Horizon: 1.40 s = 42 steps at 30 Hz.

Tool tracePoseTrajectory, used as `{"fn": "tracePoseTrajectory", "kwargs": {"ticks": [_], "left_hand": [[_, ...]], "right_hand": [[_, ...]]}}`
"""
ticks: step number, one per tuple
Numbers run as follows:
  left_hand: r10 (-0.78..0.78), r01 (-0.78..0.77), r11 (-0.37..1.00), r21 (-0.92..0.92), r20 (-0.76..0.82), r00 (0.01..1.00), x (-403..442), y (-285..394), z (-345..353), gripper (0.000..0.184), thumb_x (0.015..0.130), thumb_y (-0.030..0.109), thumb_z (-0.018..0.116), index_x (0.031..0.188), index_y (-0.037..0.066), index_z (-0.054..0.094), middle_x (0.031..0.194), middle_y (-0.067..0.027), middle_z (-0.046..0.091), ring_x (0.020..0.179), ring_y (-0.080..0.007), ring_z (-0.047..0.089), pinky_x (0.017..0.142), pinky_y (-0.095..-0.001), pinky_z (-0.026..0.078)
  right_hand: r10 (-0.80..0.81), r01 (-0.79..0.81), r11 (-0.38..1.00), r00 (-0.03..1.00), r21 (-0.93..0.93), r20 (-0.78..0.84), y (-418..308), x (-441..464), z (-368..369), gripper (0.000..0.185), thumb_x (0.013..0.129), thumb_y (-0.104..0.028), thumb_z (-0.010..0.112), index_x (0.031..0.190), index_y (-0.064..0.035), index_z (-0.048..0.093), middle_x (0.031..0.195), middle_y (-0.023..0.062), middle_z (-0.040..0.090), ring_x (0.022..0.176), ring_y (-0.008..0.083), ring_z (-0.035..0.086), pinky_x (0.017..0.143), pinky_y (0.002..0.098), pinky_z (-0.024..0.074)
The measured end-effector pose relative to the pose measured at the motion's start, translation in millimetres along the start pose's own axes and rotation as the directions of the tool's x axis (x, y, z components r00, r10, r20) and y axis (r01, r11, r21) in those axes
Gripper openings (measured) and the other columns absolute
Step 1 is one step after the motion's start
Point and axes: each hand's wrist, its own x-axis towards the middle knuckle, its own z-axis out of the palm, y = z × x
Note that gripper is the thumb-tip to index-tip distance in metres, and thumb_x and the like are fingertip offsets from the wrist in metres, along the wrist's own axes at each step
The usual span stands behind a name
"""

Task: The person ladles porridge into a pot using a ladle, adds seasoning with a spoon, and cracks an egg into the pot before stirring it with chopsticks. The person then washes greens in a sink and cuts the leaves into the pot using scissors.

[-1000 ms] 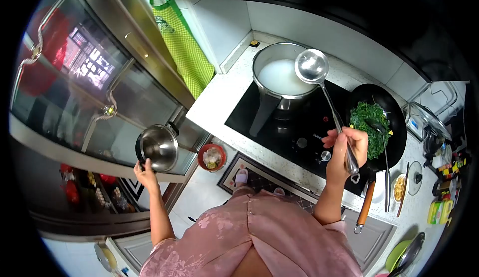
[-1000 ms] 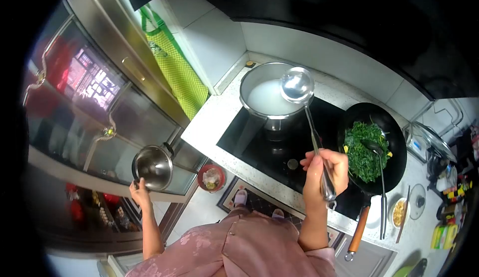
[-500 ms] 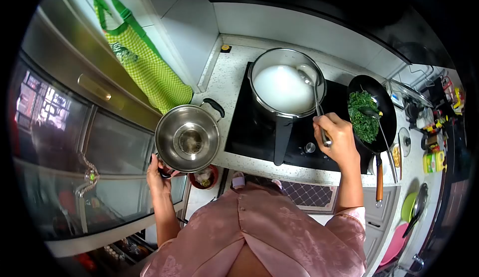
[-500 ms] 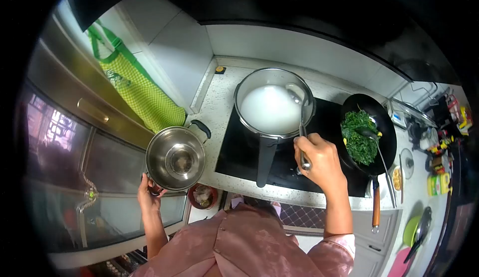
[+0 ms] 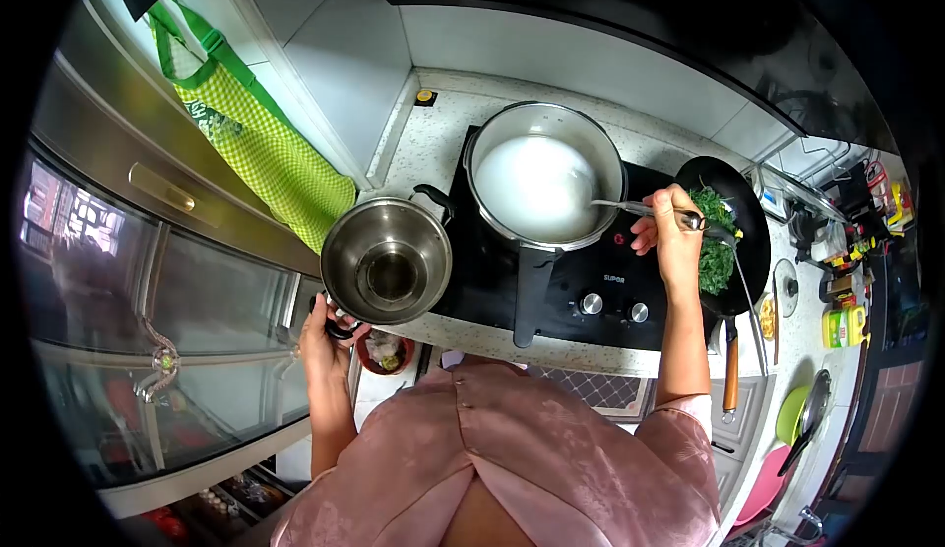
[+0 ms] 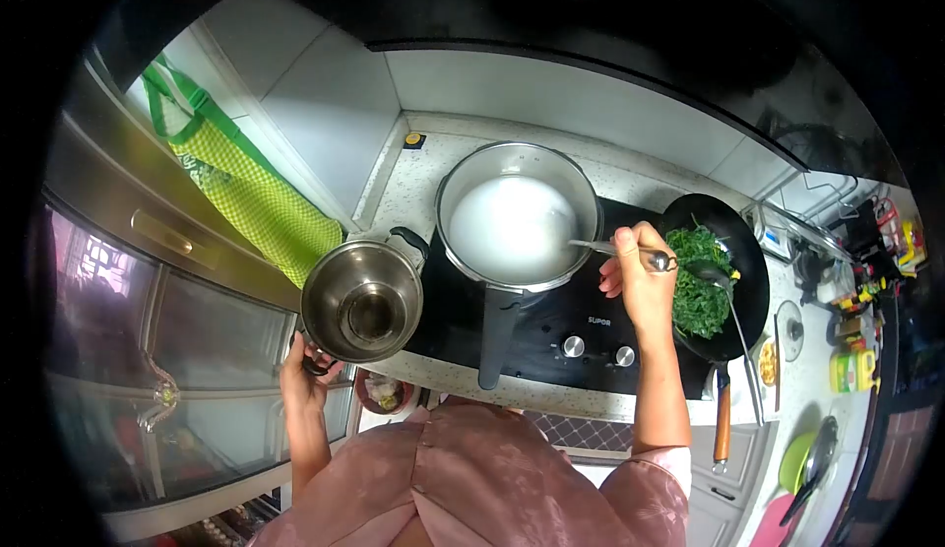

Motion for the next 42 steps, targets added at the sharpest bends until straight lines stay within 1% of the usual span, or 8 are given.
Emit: {"fn": "tracePoseTrajectory", "kwargs": {"ticks": [2, 4, 15, 19, 24, 28, 34, 42], "left_hand": [[0.007, -0.007, 1.0, -0.022, -0.014, 1.0, -3, -2, 9, 0.032, 0.09, 0.03, 0.053, 0.066, 0.01, 0.047, 0.075, -0.0024, 0.057, 0.059, -0.0138, 0.06, 0.056, -0.0417, 0.057], [0.013, -0.014, 1.0, -0.014, -0.045, 0.999, -6, -2, 15, 0.03, 0.09, 0.029, 0.053, 0.067, 0.01, 0.047, 0.078, -0.0029, 0.057, 0.06, -0.014, 0.06, 0.057, -0.0415, 0.057], [0.007, -0.008, 0.999, -0.051, -0.028, 1.0, -15, -4, 23, 0.027, 0.09, 0.027, 0.053, 0.07, 0.009, 0.047, 0.075, -0.0029, 0.056, 0.06, -0.0139, 0.058, 0.058, -0.0406, 0.057], [0.008, -0.011, 0.997, -0.074, -0.04, 0.999, -19, -3, 27, 0.026, 0.09, 0.027, 0.053, 0.071, 0.009, 0.048, 0.072, -0.0027, 0.055, 0.061, -0.0149, 0.057, 0.06, -0.0415, 0.057], [-0.008, 0.009, 0.994, -0.107, 0.004, 1.0, -22, -1, 30, 0.025, 0.09, 0.026, 0.053, 0.072, 0.009, 0.049, 0.072, -0.0033, 0.055, 0.064, -0.0171, 0.058, 0.066, -0.0456, 0.055], [-0.001, 0.008, 0.997, -0.072, 0.086, 0.996, -19, -3, 34, 0.027, 0.089, 0.031, 0.053, 0.072, 0.011, 0.048, 0.079, -0.0028, 0.056, 0.073, -0.0179, 0.057, 0.068, -0.0402, 0.055], [-0.004, 0.014, 0.996, -0.089, 0.112, 0.994, -24, -5, 49, 0.024, 0.089, 0.028, 0.054, 0.075, 0.01, 0.049, 0.081, -0.0027, 0.056, 0.073, -0.0183, 0.057, 0.07, -0.0431, 0.055], [0.032, -0.018, 0.992, -0.127, 0.109, 0.994, -29, -7, 51, 0.02, 0.089, 0.026, 0.054, 0.081, 0.008, 0.051, 0.079, -0.0021, 0.053, 0.074, -0.019, 0.056, 0.075, -0.0458, 0.053]], "right_hand": [[0.04, -0.041, 0.999, 0.999, 0.036, 0.033, -5, -1, -6, 0.03, 0.086, -0.03, 0.059, 0.076, -0.0029, 0.052, 0.057, 0.0073, 0.057, 0.043, 0.0099, 0.053, 0.038, 0.0206, 0.0402], [-0.105, 0.124, 0.989, 0.971, -0.077, 0.215, -5, -4, -7, 0.031, 0.086, -0.03, 0.059, 0.075, -0.0025, 0.052, 0.057, 0.0079, 0.057, 0.042, 0.0105, 0.054, 0.037, 0.0209, 0.04], [0.105, -0.03, 0.917, 0.98, 0.398, -0.168, 20, -9, -7, 0.041, 0.09, -0.038, 0.05, 0.088, 0.0029, 0.051, 0.055, 0.013, 0.055, 0.037, 0.0175, 0.051, 0.033, 0.0257, 0.0423], [-0.004, 0.078, 0.918, 0.982, 0.39, -0.187, 23, -20, -9, 0.032, 0.09, -0.029, 0.053, 0.077, -0.0005, 0.051, 0.052, 0.0081, 0.052, 0.038, 0.0142, 0.047, 0.038, 0.0239, 0.0369], [-0.089, 0.158, 0.917, 0.976, 0.367, -0.198, 37, -28, -12, 0.03, 0.09, -0.029, 0.052, 0.083, -0.0001, 0.051, 0.054, 0.0087, 0.052, 0.038, 0.0143, 0.047, 0.037, 0.0244, 0.0381], [-0.307, 0.338, 0.937, 0.917, 0.088, -0.255, 52, -25, -14, 0.028, 0.089, -0.027, 0.055, 0.077, -0.0016, 0.052, 0.056, 0.007, 0.054, 0.039, 0.0121, 0.047, 0.038, 0.0222, 0.0364], [-0.014, 0.164, 0.821, 0.963, 0.547, -0.267, 21, -29, -9, 0.032, 0.091, -0.03, 0.052, 0.086, 0.0013, 0.05, 0.055, 0.0103, 0.053, 0.039, 0.0166, 0.049, 0.037, 0.0267, 0.0406], [-0.033, 0.148, 0.849, 0.973, 0.507, -0.23, 34, -27, -10, 0.029, 0.087, -0.026, 0.059, 0.067, -0.0055, 0.051, 0.066, 0.0019, 0.054, 0.054, 0.008, 0.047, 0.051, 0.022, 0.0347]]}}
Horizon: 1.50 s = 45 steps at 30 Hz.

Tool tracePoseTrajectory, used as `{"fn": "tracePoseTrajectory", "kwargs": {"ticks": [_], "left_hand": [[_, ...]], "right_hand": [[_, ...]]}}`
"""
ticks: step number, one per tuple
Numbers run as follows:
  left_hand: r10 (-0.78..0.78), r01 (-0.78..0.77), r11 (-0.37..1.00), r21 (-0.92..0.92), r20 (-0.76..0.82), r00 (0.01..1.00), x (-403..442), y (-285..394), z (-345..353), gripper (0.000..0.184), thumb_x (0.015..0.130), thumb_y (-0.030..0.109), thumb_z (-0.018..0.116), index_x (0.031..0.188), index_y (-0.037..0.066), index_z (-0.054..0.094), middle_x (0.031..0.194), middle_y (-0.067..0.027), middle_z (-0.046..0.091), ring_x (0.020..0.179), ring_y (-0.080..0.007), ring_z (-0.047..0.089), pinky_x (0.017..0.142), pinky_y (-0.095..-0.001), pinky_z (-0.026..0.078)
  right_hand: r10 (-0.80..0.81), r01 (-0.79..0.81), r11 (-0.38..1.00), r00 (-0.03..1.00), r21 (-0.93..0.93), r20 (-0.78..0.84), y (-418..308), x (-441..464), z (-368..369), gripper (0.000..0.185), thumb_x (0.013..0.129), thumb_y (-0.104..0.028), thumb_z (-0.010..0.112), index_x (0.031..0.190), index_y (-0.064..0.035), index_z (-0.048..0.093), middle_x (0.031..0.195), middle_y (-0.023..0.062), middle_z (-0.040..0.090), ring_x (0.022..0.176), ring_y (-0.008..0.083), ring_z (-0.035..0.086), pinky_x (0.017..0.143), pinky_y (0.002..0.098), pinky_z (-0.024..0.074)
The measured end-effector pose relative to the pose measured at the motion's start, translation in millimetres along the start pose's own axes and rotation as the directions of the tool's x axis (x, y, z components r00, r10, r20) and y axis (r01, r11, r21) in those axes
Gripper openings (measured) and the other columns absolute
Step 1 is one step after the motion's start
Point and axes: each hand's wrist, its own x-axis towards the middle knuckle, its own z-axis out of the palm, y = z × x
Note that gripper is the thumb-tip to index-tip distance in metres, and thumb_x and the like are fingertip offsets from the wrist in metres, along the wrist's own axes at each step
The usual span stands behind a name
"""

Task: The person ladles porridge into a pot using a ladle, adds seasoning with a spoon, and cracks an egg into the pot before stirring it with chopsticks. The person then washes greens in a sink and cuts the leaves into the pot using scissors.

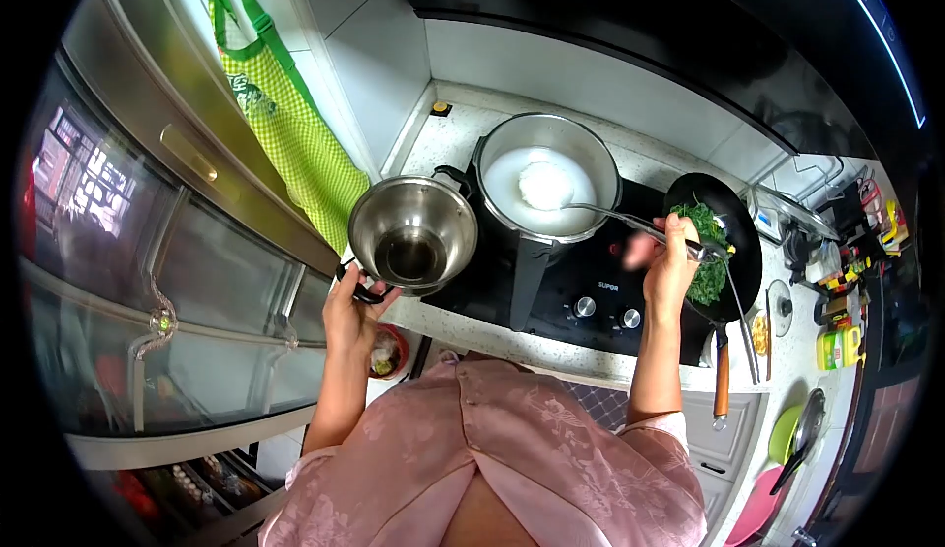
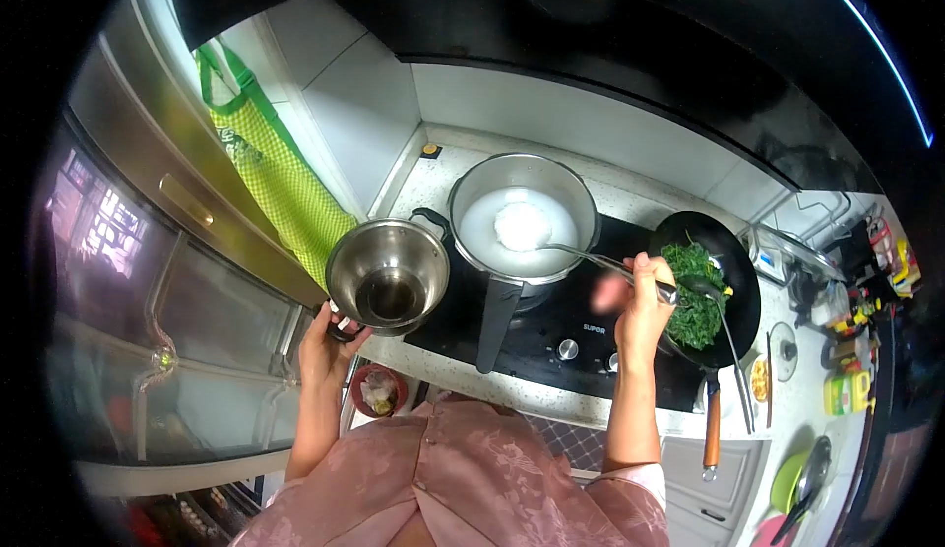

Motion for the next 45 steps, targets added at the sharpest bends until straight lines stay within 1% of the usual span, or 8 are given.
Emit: {"fn": "tracePoseTrajectory", "kwargs": {"ticks": [19, 22, 24, 29, 32, 36, 40, 45], "left_hand": [[0.036, -0.037, 0.991, -0.13, -0.015, 0.999, -5, -13, 33, 0.021, 0.087, 0.023, 0.058, 0.074, 0.009, 0.049, 0.076, -0.0049, 0.055, 0.072, -0.0175, 0.056, 0.076, -0.048, 0.052], [0.028, -0.031, 0.989, -0.143, -0.029, 0.999, -4, -14, 33, 0.021, 0.086, 0.022, 0.058, 0.074, 0.009, 0.049, 0.076, -0.0052, 0.054, 0.071, -0.0182, 0.056, 0.075, -0.0484, 0.053], [0.027, -0.032, 0.988, -0.149, -0.039, 0.999, -4, -13, 31, 0.02, 0.086, 0.021, 0.058, 0.074, 0.008, 0.049, 0.075, -0.0052, 0.054, 0.071, -0.0185, 0.055, 0.075, -0.0487, 0.053], [-0.02, 0.012, 0.985, -0.174, -0.041, 0.999, 6, -20, 14, 0.012, 0.082, 0.016, 0.057, 0.077, 0.007, 0.051, 0.084, -0.0068, 0.056, 0.077, -0.0232, 0.055, 0.081, -0.0519, 0.049], [-0.054, 0.044, 0.981, -0.189, -0.047, 0.997, 8, -22, 9, 0.011, 0.081, 0.014, 0.056, 0.076, 0.007, 0.05, 0.084, -0.0065, 0.055, 0.078, -0.0249, 0.054, 0.081, -0.0521, 0.049], [-0.035, 0.021, 0.979, -0.204, -0.065, 0.997, 5, -18, 18, 0.017, 0.083, 0.016, 0.056, 0.072, 0.007, 0.047, 0.08, -0.01, 0.052, 0.077, -0.0246, 0.052, 0.075, -0.0518, 0.051], [-0.048, 0.035, 0.978, -0.204, -0.06, 0.997, 9, -16, 18, 0.014, 0.083, 0.015, 0.055, 0.073, 0.008, 0.047, 0.081, -0.0067, 0.052, 0.079, -0.0245, 0.052, 0.078, -0.0511, 0.05], [-0.047, 0.041, 0.981, -0.192, -0.028, 0.998, 14, -16, 14, 0.013, 0.083, 0.016, 0.055, 0.074, 0.009, 0.048, 0.079, -0.005, 0.051, 0.076, -0.023, 0.053, 0.079, -0.0522, 0.049]], "right_hand": [[-0.097, 0.183, 0.967, 0.908, -0.179, 0.407, -81, -38, 86, 0.031, 0.091, -0.028, 0.05, 0.082, 0.0023, 0.05, 0.06, 0.0154, 0.058, 0.044, 0.0191, 0.057, 0.042, 0.0273, 0.0477], [-0.134, 0.384, 0.903, 0.674, -0.19, 0.726, -51, -64, 91, 0.01, 0.083, -0.007, 0.057, 0.077, 0.0006, 0.057, 0.069, 0.0108, 0.062, 0.058, 0.0163, 0.062, 0.051, 0.0261, 0.0499], [-0.267, 0.826, 0.562, 0.121, 0.053, 0.956, -38, -67, 99, 0.007, 0.072, -0.003, 0.064, 0.074, -0.0035, 0.057, 0.062, 0.0057, 0.051, 0.053, 0.0183, 0.055, 0.045, 0.028, 0.0442], [-0.182, 0.92, 0.37, -0.067, 0.132, 0.981, -29, -85, 97, 0.017, 0.066, -0.007, 0.071, 0.076, -0.0016, 0.058, 0.062, 0.0074, 0.052, 0.05, 0.0212, 0.053, 0.045, 0.0297, 0.0458], [-0.364, 0.835, 0.547, 0.175, 0.058, 0.915, -26, -76, 88, 0.014, 0.077, -0.007, 0.065, 0.076, 0.0005, 0.053, 0.07, 0.015, 0.059, 0.056, 0.0223, 0.063, 0.052, 0.0298, 0.052], [-0.033, 0.138, 0.978, 0.841, -0.156, 0.54, -20, -71, 87, 0.026, 0.092, -0.023, 0.048, 0.086, 0.0025, 0.046, 0.067, 0.0203, 0.061, 0.053, 0.0253, 0.062, 0.05, 0.0348, 0.0532], [0.019, -0.046, 0.996, 0.941, 0.071, 0.338, -35, -41, 79, 0.034, 0.091, -0.031, 0.049, 0.089, 0.0019, 0.044, 0.064, 0.0216, 0.059, 0.049, 0.0268, 0.06, 0.045, 0.0353, 0.0526], [-0.187, 0.189, 0.982, 0.947, 0.018, 0.26, -65, -16, 55, 0.031, 0.093, -0.028, 0.044, 0.09, 0.0024, 0.048, 0.068, 0.019, 0.06, 0.052, 0.0229, 0.061, 0.048, 0.0304, 0.0525]]}}
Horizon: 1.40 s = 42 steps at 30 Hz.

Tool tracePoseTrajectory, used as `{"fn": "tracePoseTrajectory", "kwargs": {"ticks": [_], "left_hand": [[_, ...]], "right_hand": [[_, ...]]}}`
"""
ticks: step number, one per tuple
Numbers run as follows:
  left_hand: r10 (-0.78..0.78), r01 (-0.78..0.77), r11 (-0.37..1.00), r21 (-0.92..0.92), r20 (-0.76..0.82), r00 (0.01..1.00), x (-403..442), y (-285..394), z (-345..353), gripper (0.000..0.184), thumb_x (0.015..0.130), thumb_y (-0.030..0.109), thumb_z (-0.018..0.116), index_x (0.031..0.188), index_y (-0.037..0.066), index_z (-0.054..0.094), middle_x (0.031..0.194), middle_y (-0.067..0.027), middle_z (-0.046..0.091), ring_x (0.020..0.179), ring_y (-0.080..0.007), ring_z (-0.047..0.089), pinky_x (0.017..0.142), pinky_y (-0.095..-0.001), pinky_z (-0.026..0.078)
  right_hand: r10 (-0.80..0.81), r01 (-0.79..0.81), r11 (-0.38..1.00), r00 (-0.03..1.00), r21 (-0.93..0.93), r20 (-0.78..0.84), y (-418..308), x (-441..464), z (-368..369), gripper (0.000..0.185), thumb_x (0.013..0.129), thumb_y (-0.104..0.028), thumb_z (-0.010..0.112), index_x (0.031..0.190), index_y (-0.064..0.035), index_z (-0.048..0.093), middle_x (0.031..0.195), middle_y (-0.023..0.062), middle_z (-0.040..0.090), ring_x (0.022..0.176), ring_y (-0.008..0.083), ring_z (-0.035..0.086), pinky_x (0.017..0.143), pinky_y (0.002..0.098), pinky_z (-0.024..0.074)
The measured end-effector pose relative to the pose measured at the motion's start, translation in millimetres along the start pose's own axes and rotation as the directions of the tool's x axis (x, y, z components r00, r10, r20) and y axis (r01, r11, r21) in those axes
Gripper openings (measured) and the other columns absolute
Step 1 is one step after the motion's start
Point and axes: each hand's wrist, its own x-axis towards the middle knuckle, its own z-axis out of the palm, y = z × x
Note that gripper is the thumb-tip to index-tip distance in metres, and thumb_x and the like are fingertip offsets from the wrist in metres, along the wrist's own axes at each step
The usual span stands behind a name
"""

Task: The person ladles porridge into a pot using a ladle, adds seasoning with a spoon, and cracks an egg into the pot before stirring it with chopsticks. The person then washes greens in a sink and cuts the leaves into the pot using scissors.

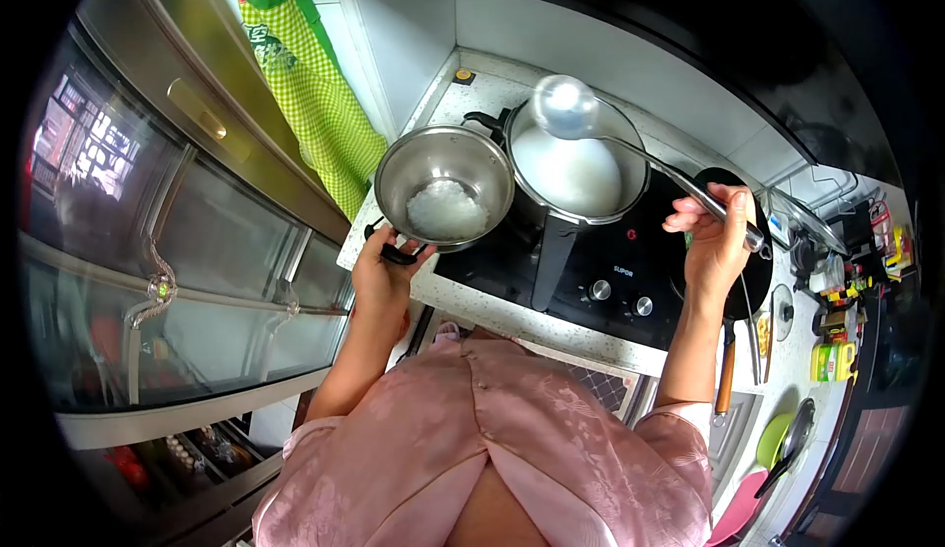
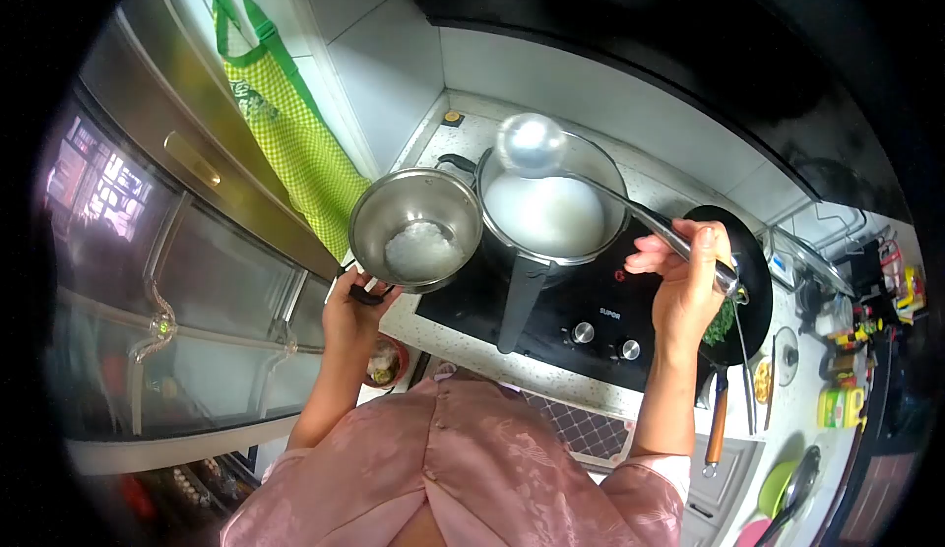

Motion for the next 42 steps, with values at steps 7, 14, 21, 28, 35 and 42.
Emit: {"fn": "tracePoseTrajectory", "kwargs": {"ticks": [7, 14, 21, 28, 35, 42], "left_hand": [[0.002, -0.002, 1.0, -0.001, -0.017, 1.0, 0, 2, 0, 0.011, 0.083, 0.015, 0.054, 0.077, 0.008, 0.049, 0.075, -0.0024, 0.051, 0.072, -0.021, 0.054, 0.08, -0.054, 0.049], [0.022, -0.02, 0.998, 0.067, -0.032, 0.999, -5, 3, 4, 0.02, 0.085, 0.02, 0.052, 0.071, 0.009, 0.044, 0.076, -0.0049, 0.052, 0.073, -0.0225, 0.052, 0.081, -0.0491, 0.048], [0.039, -0.039, 0.999, 0.025, -0.035, 0.999, -11, 1, -3, 0.014, 0.084, 0.016, 0.055, 0.075, 0.007, 0.048, 0.078, -0.0046, 0.052, 0.072, -0.0222, 0.054, 0.077, -0.0522, 0.05], [0.052, -0.051, 0.998, 0.023, -0.058, 0.997, -16, 0, -6, 0.015, 0.085, 0.016, 0.054, 0.075, 0.007, 0.047, 0.076, -0.0057, 0.051, 0.073, -0.0237, 0.054, 0.078, -0.0529, 0.05], [0.054, -0.052, 0.998, 0.046, -0.043, 0.998, -20, 0, -6, 0.018, 0.085, 0.02, 0.053, 0.073, 0.008, 0.047, 0.075, -0.0044, 0.054, 0.069, -0.0214, 0.056, 0.076, -0.0487, 0.052], [0.058, -0.056, 0.997, 0.046, -0.041, 0.997, -22, -3, 2, 0.017, 0.085, 0.02, 0.054, 0.074, 0.009, 0.047, 0.072, -0.0037, 0.053, 0.069, -0.0203, 0.055, 0.08, -0.0503, 0.05]], "right_hand": [[-0.132, 0.324, 0.732, 0.931, -0.599, 0.341, 32, -12, -22, 0.003, 0.08, 0.001, 0.058, 0.078, 0.0013, 0.057, 0.065, 0.0068, 0.059, 0.057, 0.0115, 0.059, 0.052, 0.022, 0.046], [-0.2, 0.506, 0.63, 0.839, -0.589, 0.507, 59, -5, -8, 0.006, 0.074, -0.001, 0.063, 0.072, -0.0009, 0.057, 0.059, 0.0098, 0.056, 0.047, 0.0179, 0.055, 0.046, 0.0264, 0.0418], [-0.153, 0.336, 0.787, 0.919, -0.518, 0.363, 85, -7, 3, 0.01, 0.077, -0.004, 0.062, 0.07, 0.0, 0.056, 0.051, 0.0057, 0.052, 0.045, 0.011, 0.05, 0.046, 0.0237, 0.0393], [0.051, 0.103, 0.842, 0.962, -0.529, 0.268, 82, -5, 9, 0.016, 0.082, -0.01, 0.061, 0.07, -0.0007, 0.055, 0.052, 0.0037, 0.053, 0.043, 0.0096, 0.051, 0.042, 0.0233, 0.0391], [0.253, -0.26, 0.962, 0.964, -0.086, -0.086, 76, 1, -16, 0.026, 0.09, -0.021, 0.053, 0.071, -0.0048, 0.046, 0.054, 0.0129, 0.056, 0.035, 0.0155, 0.05, 0.03, 0.0247, 0.0401], [0.253, -0.267, 0.96, 0.955, -0.079, -0.156, 51, -2, -20, 0.027, 0.089, -0.025, 0.053, 0.073, -0.0047, 0.047, 0.054, 0.0128, 0.056, 0.035, 0.0157, 0.05, 0.03, 0.0246, 0.0393]]}}
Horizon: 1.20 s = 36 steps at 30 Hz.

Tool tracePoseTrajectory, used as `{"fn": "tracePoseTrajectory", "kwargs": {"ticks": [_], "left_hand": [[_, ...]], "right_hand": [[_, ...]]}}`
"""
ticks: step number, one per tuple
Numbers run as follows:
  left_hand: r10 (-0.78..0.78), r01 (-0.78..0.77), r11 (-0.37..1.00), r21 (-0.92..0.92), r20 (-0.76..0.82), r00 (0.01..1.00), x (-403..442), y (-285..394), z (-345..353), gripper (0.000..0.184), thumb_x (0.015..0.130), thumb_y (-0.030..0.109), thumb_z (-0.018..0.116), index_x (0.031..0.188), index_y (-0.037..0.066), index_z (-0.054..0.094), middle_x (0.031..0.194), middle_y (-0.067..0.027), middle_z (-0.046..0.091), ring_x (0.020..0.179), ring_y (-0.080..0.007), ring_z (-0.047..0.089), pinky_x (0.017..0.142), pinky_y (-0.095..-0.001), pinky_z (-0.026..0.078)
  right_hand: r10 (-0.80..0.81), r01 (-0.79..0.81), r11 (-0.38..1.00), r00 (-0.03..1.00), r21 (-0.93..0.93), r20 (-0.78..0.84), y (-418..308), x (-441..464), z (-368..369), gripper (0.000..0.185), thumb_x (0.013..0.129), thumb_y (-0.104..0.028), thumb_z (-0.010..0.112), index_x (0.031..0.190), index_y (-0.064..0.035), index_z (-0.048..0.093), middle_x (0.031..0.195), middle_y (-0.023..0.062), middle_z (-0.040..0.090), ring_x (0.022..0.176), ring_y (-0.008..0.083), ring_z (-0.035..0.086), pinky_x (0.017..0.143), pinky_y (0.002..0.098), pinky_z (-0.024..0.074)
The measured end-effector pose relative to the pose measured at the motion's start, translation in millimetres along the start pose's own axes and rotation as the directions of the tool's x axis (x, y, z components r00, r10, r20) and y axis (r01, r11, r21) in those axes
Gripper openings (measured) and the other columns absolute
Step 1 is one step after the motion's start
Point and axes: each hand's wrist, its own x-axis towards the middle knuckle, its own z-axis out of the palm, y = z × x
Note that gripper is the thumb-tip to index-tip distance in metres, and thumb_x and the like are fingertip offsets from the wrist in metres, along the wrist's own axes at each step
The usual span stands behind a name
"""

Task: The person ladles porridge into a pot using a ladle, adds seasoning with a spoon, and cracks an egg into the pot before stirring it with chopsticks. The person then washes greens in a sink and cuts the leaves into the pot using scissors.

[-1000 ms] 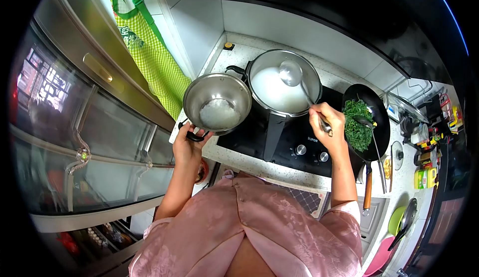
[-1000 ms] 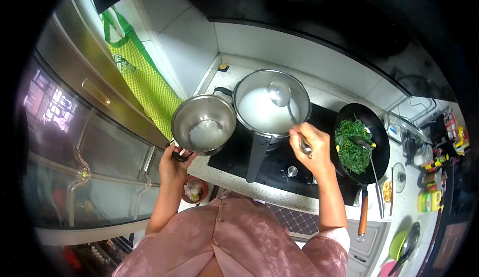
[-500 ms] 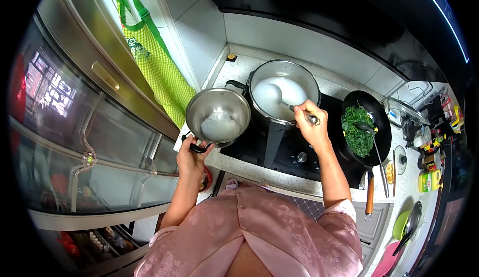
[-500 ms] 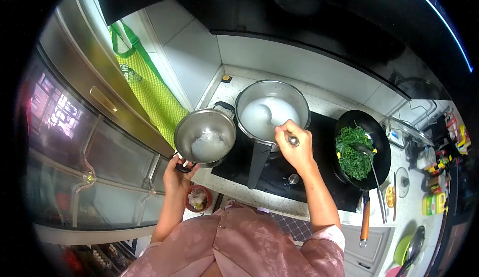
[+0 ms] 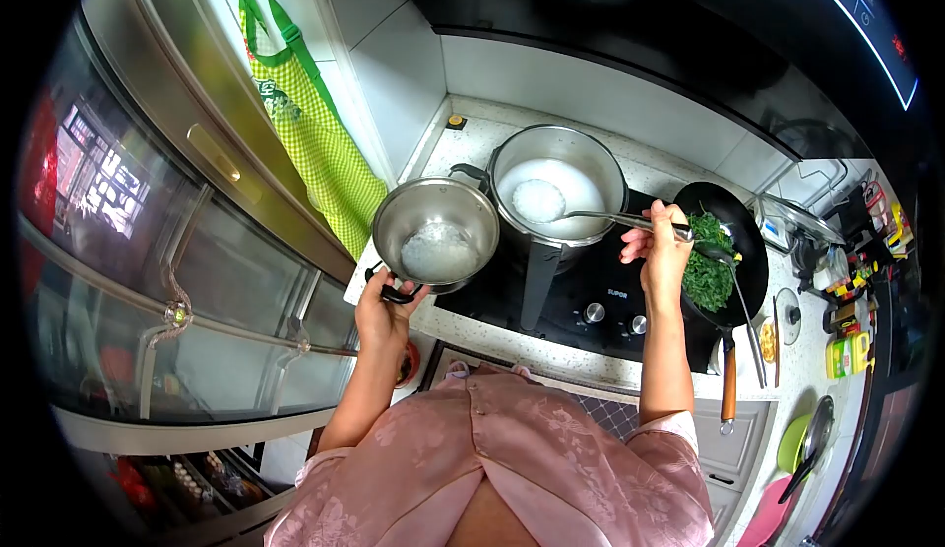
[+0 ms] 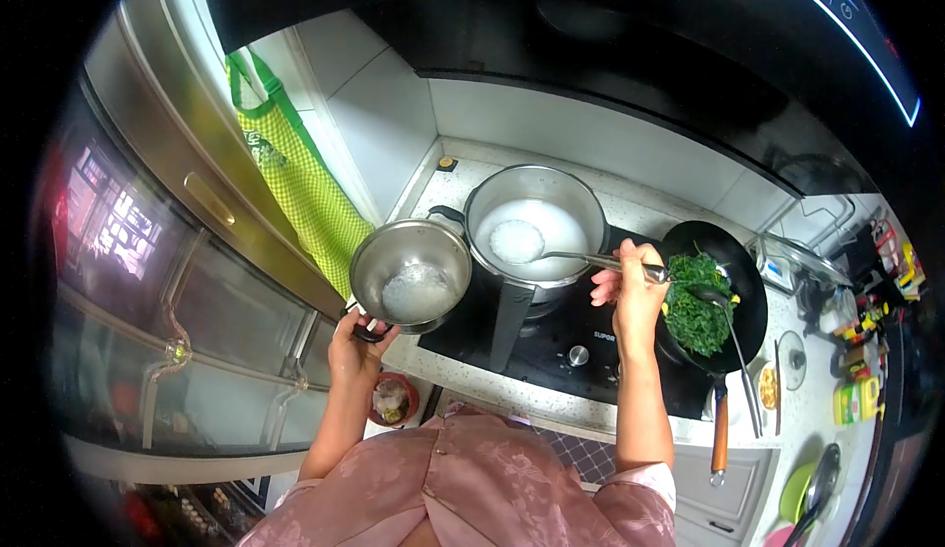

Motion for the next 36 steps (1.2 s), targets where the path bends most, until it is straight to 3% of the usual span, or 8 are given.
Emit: {"fn": "tracePoseTrajectory", "kwargs": {"ticks": [13, 23, 25, 27, 30, 33, 35, 36], "left_hand": [[0.003, -0.002, 0.996, -0.088, 0.009, 1.0, -2, -11, 4, 0.016, 0.084, 0.016, 0.056, 0.073, 0.008, 0.048, 0.075, -0.0049, 0.05, 0.073, -0.0227, 0.054, 0.08, -0.0554, 0.048], [-0.012, 0.012, 0.998, -0.058, 0.01, 1.0, -4, -12, 5, 0.018, 0.084, 0.018, 0.056, 0.072, 0.008, 0.047, 0.072, -0.006, 0.05, 0.073, -0.02, 0.054, 0.08, -0.0515, 0.05], [-0.014, 0.014, 0.999, -0.053, 0.001, 1.0, -4, -10, 6, 0.017, 0.084, 0.018, 0.056, 0.072, 0.008, 0.047, 0.072, -0.006, 0.05, 0.073, -0.02, 0.054, 0.08, -0.0516, 0.05], [-0.014, 0.013, 0.999, -0.046, -0.01, 1.0, -4, -9, 4, 0.017, 0.083, 0.018, 0.056, 0.072, 0.008, 0.048, 0.071, -0.006, 0.05, 0.073, -0.0201, 0.054, 0.08, -0.0518, 0.05], [-0.024, 0.024, 0.998, -0.061, 0.006, 1.0, -1, -9, 1, 0.017, 0.082, 0.017, 0.056, 0.071, 0.009, 0.047, 0.07, -0.0061, 0.05, 0.073, -0.0206, 0.054, 0.08, -0.0527, 0.049], [-0.042, 0.042, 0.997, -0.058, -0.009, 0.999, 1, -10, -1, 0.017, 0.081, 0.016, 0.056, 0.069, 0.009, 0.047, 0.071, -0.0062, 0.05, 0.073, -0.0214, 0.054, 0.081, -0.0531, 0.048], [-0.034, 0.035, 0.996, -0.086, 0.011, 0.999, 3, -11, -2, 0.017, 0.081, 0.016, 0.055, 0.069, 0.009, 0.046, 0.073, -0.0054, 0.05, 0.073, -0.0213, 0.053, 0.081, -0.0525, 0.048], [-0.039, 0.04, 0.996, -0.081, 0.016, 0.999, 3, -11, -2, 0.017, 0.081, 0.016, 0.055, 0.069, 0.009, 0.046, 0.073, -0.0054, 0.05, 0.073, -0.0213, 0.053, 0.081, -0.0525, 0.048]], "right_hand": [[-0.222, 0.224, 0.974, 0.973, -0.024, 0.064, -47, -8, 5, 0.028, 0.089, -0.027, 0.054, 0.08, -0.0013, 0.048, 0.057, 0.0144, 0.058, 0.037, 0.0149, 0.051, 0.034, 0.0242, 0.0426], [-0.177, 0.188, 0.982, 0.908, 0.01, 0.381, -44, -46, 48, 0.02, 0.089, -0.017, 0.051, 0.081, 0.0008, 0.051, 0.061, 0.0145, 0.059, 0.046, 0.0164, 0.058, 0.043, 0.0258, 0.0491], [-0.219, 0.303, 0.95, 0.824, -0.079, 0.523, -31, -67, 58, 0.009, 0.084, -0.006, 0.054, 0.078, 0.0006, 0.054, 0.065, 0.0115, 0.059, 0.054, 0.0162, 0.06, 0.047, 0.0254, 0.0492], [-0.44, 0.762, 0.647, 0.33, 0.04, 0.835, -22, -66, 61, 0.01, 0.076, -0.005, 0.062, 0.074, 0.0013, 0.055, 0.066, 0.0131, 0.058, 0.053, 0.0203, 0.059, 0.046, 0.0269, 0.0465], [-0.304, 0.924, 0.381, 0.079, 0.045, 0.949, -23, -86, 60, 0.01, 0.068, -0.004, 0.066, 0.072, -0.0015, 0.057, 0.07, 0.0107, 0.058, 0.052, 0.0216, 0.057, 0.045, 0.0288, 0.0465], [-0.455, 0.914, 0.405, 0.184, 0.019, 0.871, -20, -85, 56, 0.01, 0.068, -0.003, 0.067, 0.071, -0.0028, 0.058, 0.066, 0.0078, 0.055, 0.055, 0.0212, 0.058, 0.047, 0.028, 0.0473], [-0.585, 0.798, 0.594, 0.343, 0.102, 0.735, -14, -74, 54, 0.006, 0.077, -0.002, 0.061, 0.073, -0.0001, 0.057, 0.067, 0.0115, 0.06, 0.056, 0.0211, 0.062, 0.05, 0.0308, 0.051], [-0.47, 0.593, 0.805, 0.625, 0.013, 0.623, -12, -76, 51, 0.009, 0.081, -0.006, 0.058, 0.076, 0.001, 0.055, 0.066, 0.0136, 0.061, 0.055, 0.0223, 0.062, 0.05, 0.0315, 0.0516]]}}
